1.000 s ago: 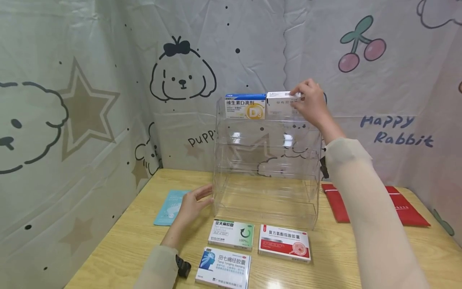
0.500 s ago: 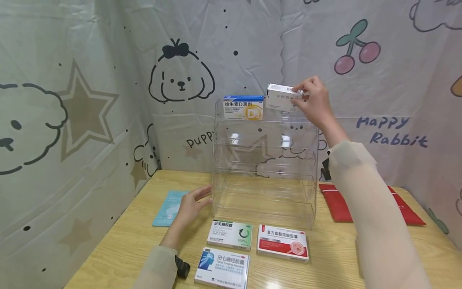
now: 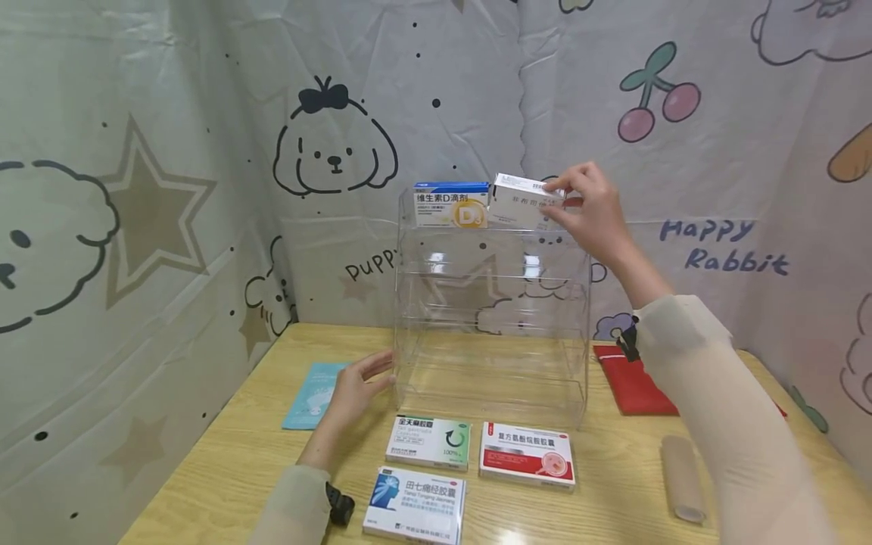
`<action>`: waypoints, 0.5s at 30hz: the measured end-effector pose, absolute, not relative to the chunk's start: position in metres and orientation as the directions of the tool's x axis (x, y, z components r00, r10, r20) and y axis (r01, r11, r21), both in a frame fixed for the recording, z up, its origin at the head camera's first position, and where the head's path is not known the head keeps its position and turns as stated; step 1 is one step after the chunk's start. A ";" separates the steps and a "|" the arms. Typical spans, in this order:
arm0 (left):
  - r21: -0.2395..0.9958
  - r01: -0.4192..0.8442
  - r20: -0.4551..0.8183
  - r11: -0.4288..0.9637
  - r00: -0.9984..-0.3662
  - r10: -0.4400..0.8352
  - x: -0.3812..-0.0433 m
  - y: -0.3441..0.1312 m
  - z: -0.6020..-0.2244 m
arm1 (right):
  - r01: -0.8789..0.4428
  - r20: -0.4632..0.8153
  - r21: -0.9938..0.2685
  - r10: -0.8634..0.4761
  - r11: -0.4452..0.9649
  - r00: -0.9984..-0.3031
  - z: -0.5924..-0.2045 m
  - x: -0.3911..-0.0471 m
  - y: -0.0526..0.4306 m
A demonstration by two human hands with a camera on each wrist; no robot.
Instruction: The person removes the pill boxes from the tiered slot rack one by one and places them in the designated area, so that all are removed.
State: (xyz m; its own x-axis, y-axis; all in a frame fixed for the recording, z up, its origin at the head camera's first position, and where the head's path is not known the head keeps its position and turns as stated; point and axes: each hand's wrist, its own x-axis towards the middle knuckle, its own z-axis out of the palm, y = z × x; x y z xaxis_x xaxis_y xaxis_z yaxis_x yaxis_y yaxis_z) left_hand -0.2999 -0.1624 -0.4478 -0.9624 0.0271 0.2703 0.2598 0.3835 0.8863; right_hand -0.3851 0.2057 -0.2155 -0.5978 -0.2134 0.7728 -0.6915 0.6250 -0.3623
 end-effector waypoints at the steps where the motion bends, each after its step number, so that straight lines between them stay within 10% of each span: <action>1: 0.885 0.261 0.271 0.384 -0.962 0.030 -0.300 -0.162 -0.448 | -0.698 0.773 -0.360 -0.221 0.619 -0.595 -0.218 -0.382 0.207; 15: 0.888 0.258 0.273 0.382 -0.962 0.016 -0.300 -0.160 -0.449 | -0.760 0.766 -0.327 -0.314 0.561 -0.561 -0.263 -0.345 0.218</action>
State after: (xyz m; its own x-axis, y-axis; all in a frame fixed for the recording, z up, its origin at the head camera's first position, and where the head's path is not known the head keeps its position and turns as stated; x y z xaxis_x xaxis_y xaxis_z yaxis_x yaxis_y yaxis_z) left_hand -0.2995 -0.1601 -0.4486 -0.9620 0.0158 0.2727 0.2579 0.3818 0.8875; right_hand -0.3452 0.2182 -0.2625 -0.5607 -0.3136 0.7663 -0.7603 0.5615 -0.3265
